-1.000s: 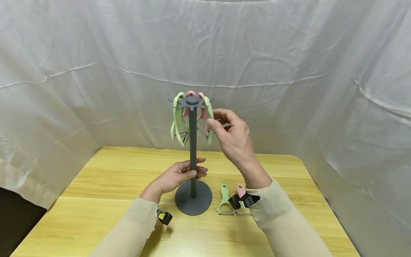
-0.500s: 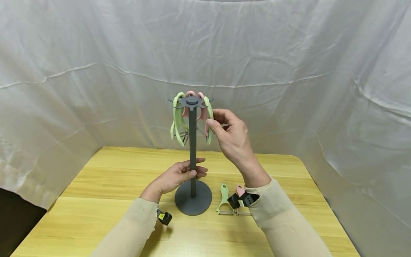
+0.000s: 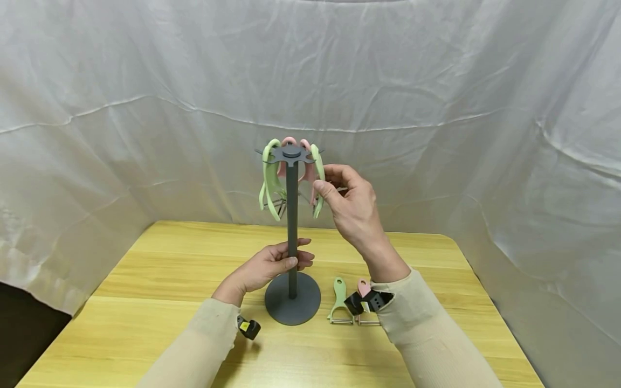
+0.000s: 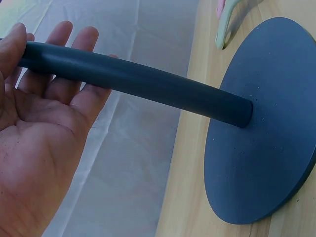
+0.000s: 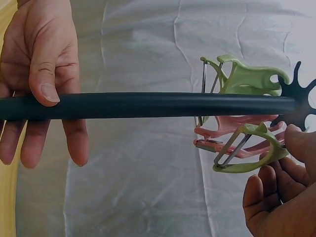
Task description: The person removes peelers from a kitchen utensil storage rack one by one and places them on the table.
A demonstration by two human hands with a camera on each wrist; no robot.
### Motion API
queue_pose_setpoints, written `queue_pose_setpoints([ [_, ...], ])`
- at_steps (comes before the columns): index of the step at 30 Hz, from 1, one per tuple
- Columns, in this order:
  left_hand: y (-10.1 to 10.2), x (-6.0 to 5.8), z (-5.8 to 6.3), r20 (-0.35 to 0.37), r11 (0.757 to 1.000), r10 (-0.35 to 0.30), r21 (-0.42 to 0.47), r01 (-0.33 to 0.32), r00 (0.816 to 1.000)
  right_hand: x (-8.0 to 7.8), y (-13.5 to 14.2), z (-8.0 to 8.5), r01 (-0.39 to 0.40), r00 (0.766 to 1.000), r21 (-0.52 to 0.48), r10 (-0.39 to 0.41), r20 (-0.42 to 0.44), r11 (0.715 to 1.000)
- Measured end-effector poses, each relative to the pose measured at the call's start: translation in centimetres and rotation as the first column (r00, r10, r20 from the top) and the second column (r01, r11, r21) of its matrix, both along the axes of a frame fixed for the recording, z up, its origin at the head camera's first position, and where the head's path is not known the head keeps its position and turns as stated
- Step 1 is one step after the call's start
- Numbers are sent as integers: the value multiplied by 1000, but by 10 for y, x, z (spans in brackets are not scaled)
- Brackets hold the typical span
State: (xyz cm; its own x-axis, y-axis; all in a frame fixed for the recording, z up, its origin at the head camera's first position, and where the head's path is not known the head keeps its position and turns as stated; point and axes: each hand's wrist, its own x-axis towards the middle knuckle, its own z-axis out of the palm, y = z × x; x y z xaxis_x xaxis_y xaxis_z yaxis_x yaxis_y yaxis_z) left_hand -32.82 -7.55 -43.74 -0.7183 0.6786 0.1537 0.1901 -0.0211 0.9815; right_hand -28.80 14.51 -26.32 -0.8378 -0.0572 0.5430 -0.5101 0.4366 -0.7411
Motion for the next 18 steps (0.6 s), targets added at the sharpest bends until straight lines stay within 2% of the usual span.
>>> queue_pose_setpoints([
  [18,1,0,1,14,1000,-12,22,12,1000,-2,2,4,17,999,-98,-20,-32,995],
])
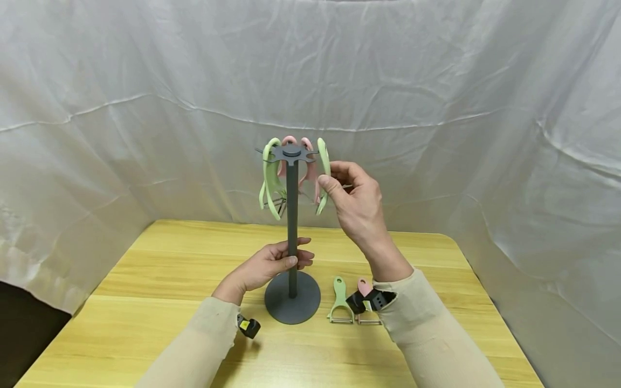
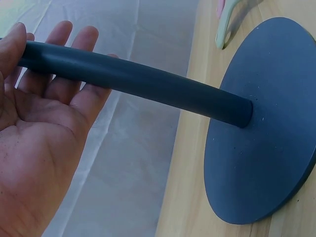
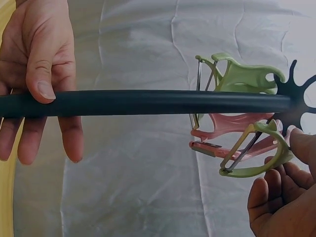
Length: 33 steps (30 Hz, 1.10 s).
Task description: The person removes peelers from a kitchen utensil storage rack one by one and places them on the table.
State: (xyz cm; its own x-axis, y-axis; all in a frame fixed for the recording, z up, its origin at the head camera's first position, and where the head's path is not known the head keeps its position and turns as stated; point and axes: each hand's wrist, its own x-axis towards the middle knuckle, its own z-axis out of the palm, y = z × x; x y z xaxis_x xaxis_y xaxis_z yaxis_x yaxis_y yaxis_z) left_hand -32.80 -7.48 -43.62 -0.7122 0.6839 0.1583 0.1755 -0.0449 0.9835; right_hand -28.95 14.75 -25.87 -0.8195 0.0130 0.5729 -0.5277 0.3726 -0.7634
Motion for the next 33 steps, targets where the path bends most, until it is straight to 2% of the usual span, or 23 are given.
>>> queue_pose_setpoints([
  [19,2,0,-3,-4,1000,3,28,-3,1000,2,4,-2,10,1000,-43,-10,-6,999],
  [33,3,0,-3,-5,1000,10,20,-10,1000,2,7,-5,24,1000,-38,-25,-14,999],
])
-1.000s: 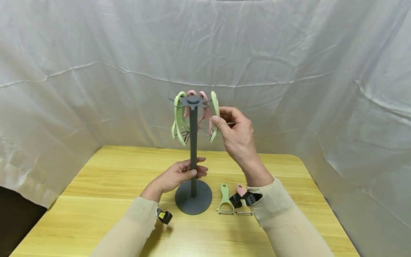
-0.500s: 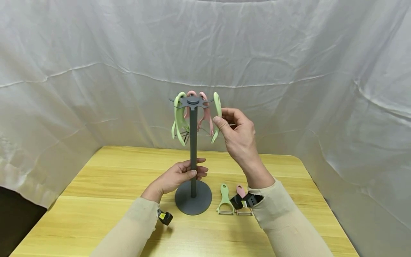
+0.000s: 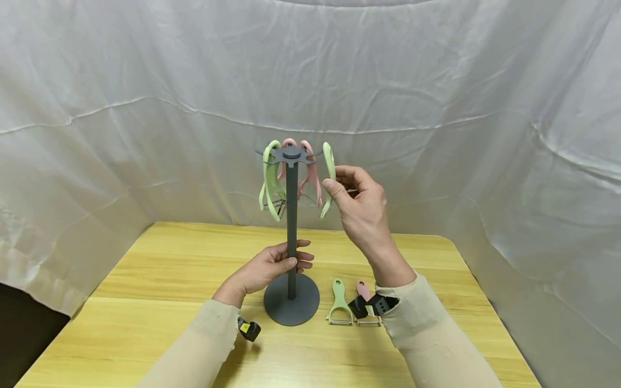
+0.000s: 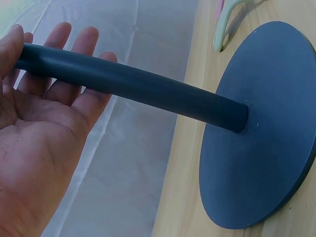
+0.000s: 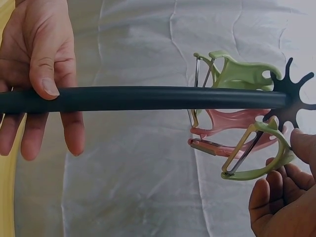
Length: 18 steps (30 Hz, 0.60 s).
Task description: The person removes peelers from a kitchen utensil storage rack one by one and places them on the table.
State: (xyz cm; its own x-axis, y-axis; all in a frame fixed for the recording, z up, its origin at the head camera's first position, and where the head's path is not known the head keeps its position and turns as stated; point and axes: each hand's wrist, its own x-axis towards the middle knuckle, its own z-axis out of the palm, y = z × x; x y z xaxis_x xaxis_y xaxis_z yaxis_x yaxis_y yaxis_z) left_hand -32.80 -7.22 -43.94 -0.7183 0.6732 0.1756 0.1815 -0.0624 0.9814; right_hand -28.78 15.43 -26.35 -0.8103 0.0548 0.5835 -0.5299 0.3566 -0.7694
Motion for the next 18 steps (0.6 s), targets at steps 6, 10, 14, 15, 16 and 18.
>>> queue_pose_setpoints([
  [6,0,0,-1,3,1000,-4,10,4,1000,2,2,-2,11,1000,6,-11,11,1000],
  [10,0,0,-1,-4,1000,-2,9,2,1000,4,3,-3,18,1000,11,-18,11,1000],
  [14,0,0,-1,-5,1000,2,2,-2,1000,4,3,-4,27,1000,14,-27,10,1000],
  [15,0,0,-1,-4,1000,3,0,-3,1000,5,4,-4,30,1000,14,-30,11,999],
  [16,0,0,0,-4,1000,3,0,-3,1000,5,4,-5,33,999,14,-33,11,999],
  [18,0,0,0,-3,1000,3,-1,-3,1000,5,4,-6,37,999,11,-37,12,999],
])
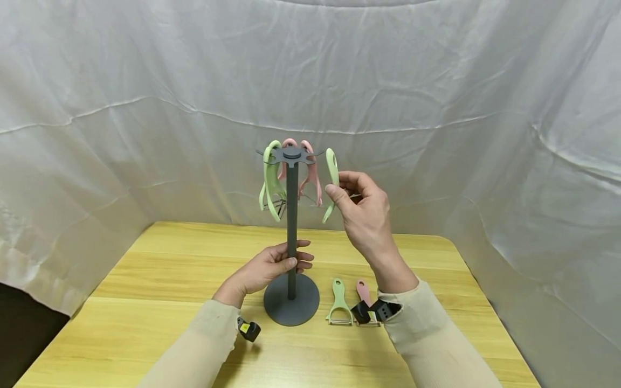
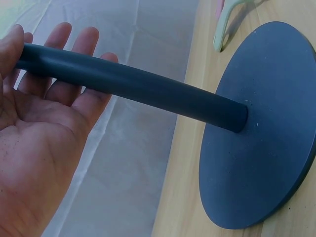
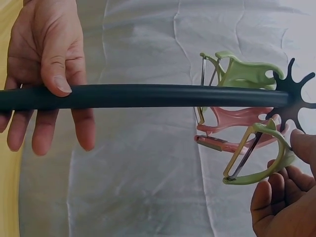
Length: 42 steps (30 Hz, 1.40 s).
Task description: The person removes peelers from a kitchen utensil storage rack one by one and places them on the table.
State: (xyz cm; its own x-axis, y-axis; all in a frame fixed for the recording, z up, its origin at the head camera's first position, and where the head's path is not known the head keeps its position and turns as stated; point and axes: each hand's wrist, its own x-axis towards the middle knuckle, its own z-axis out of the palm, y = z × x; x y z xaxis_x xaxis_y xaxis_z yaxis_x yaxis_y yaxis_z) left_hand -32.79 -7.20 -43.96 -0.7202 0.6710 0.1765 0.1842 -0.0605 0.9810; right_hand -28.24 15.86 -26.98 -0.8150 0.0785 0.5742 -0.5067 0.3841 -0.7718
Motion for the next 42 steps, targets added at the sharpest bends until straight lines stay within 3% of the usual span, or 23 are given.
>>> queue_pose_setpoints([
  [13,0,1,1,-4,1000,9,-14,-9,1000,5,4,-13,44,999,11,-44,-18,999],
  [42,2,2,3,-2,1000,7,-25,-7,1000,13,23,-51,106,992,69,-111,66,992],
])
